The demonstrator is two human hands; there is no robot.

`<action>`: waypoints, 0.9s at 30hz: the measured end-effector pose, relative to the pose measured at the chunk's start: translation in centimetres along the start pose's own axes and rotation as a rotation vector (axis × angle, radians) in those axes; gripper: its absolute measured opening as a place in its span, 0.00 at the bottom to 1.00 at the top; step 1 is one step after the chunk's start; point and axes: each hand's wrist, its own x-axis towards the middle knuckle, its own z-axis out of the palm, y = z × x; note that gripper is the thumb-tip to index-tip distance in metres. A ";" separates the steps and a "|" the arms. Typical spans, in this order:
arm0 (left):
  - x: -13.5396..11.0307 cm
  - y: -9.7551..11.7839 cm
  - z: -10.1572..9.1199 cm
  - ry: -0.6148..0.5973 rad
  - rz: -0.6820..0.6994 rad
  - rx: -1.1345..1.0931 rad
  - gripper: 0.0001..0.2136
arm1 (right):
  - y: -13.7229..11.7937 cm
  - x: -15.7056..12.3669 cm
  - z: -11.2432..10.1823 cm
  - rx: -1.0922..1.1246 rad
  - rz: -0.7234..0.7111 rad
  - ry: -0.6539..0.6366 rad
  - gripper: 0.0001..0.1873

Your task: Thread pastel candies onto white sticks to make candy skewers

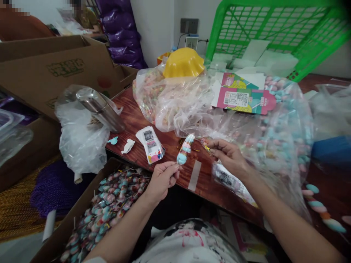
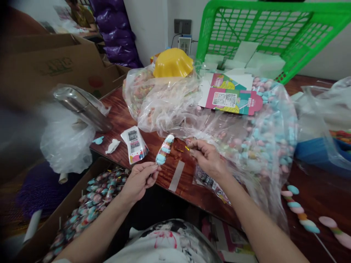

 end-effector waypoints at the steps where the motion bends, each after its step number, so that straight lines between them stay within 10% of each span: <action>1: 0.1 0.0 0.3 -0.006 0.003 0.000 0.14 | -0.6 -0.7 0.0 0.040 0.008 0.029 0.09; 5: 0.3 -0.4 1.9 -0.039 0.002 0.032 0.14 | -3.8 -3.2 0.3 0.131 -0.072 0.217 0.09; 11: 0.4 -1.6 4.1 -0.164 0.111 0.176 0.13 | -5.0 -5.0 3.0 -0.166 -0.406 0.140 0.21; 27: 0.0 -2.0 5.4 -0.312 0.318 0.501 0.14 | -3.2 -6.4 1.3 -0.142 -0.294 0.125 0.19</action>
